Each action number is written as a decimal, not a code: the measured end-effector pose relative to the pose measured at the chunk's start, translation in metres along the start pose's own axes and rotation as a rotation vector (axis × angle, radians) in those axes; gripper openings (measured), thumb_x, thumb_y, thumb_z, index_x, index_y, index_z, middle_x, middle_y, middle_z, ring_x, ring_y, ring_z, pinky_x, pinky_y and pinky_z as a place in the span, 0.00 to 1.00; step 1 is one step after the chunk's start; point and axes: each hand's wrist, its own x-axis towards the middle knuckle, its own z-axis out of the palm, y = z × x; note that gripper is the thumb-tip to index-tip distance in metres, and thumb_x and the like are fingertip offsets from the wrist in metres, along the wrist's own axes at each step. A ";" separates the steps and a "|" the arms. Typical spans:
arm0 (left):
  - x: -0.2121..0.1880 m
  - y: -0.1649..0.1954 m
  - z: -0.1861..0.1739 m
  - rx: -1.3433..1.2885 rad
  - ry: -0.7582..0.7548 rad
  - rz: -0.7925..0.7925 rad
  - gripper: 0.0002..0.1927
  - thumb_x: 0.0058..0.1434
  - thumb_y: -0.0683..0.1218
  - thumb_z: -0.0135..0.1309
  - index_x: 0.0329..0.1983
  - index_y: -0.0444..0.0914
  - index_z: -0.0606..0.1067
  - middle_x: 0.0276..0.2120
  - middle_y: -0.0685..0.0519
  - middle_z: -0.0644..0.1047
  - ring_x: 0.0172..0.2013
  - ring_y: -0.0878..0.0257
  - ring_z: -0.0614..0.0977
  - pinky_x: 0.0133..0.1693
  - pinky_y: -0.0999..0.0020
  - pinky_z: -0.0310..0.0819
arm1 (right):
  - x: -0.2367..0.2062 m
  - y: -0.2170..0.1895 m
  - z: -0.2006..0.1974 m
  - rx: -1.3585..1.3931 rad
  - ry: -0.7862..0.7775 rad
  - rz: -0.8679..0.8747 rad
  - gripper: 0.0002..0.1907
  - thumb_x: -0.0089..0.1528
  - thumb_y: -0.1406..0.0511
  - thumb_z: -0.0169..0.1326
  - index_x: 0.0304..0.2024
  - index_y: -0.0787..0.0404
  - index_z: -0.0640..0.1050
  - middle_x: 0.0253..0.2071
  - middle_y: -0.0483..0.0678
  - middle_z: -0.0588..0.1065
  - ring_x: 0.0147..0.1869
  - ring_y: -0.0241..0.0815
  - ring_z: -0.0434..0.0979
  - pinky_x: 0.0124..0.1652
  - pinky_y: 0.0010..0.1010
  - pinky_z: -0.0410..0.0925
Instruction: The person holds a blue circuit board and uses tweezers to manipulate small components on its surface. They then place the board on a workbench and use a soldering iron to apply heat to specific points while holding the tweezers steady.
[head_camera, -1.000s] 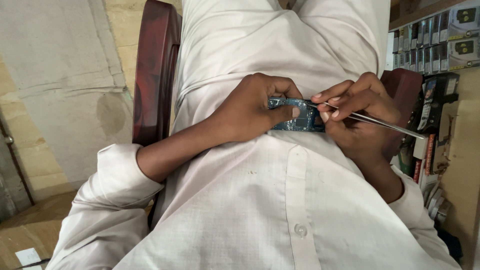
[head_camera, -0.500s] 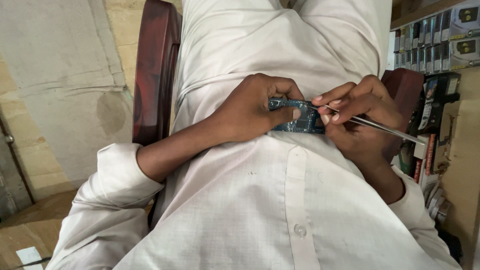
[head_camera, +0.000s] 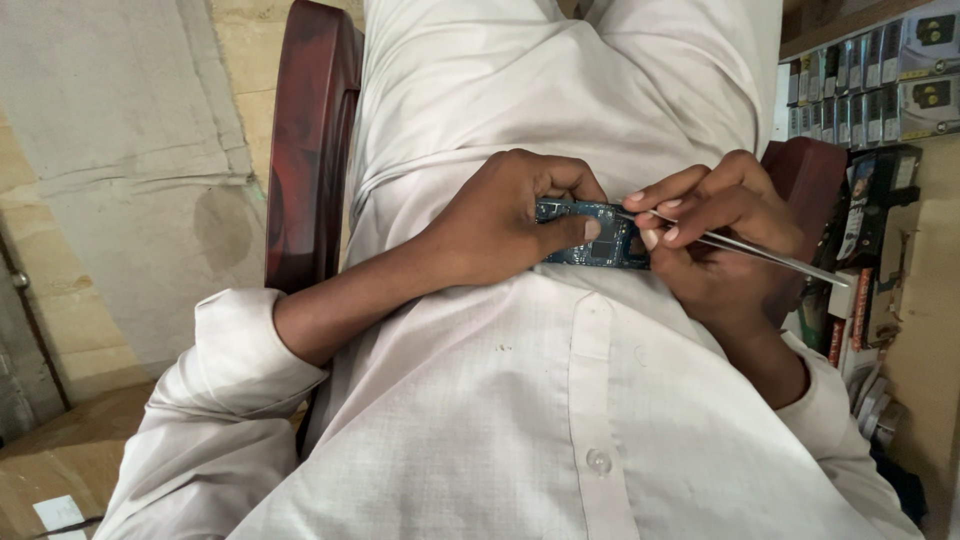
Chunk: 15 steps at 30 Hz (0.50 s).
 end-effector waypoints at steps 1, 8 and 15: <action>0.000 0.000 0.000 0.001 -0.004 -0.012 0.04 0.61 0.42 0.60 0.37 0.36 0.80 0.28 0.55 0.83 0.29 0.70 0.80 0.36 0.73 0.74 | 0.000 0.000 0.000 0.006 -0.007 0.002 0.12 0.63 0.79 0.60 0.32 0.64 0.71 0.40 0.47 0.67 0.49 0.45 0.83 0.47 0.27 0.80; 0.000 0.000 0.000 0.001 0.006 0.019 0.03 0.61 0.41 0.60 0.37 0.36 0.79 0.29 0.55 0.83 0.30 0.70 0.81 0.36 0.73 0.75 | 0.000 -0.002 -0.001 -0.025 -0.012 -0.005 0.13 0.64 0.80 0.60 0.32 0.64 0.71 0.40 0.47 0.67 0.50 0.45 0.84 0.48 0.26 0.80; 0.000 0.001 0.001 -0.021 0.004 0.021 0.03 0.62 0.41 0.60 0.36 0.36 0.79 0.29 0.55 0.83 0.30 0.70 0.81 0.37 0.73 0.75 | 0.001 -0.001 -0.001 0.000 -0.009 -0.025 0.12 0.64 0.80 0.60 0.32 0.65 0.71 0.40 0.47 0.67 0.51 0.45 0.83 0.48 0.26 0.79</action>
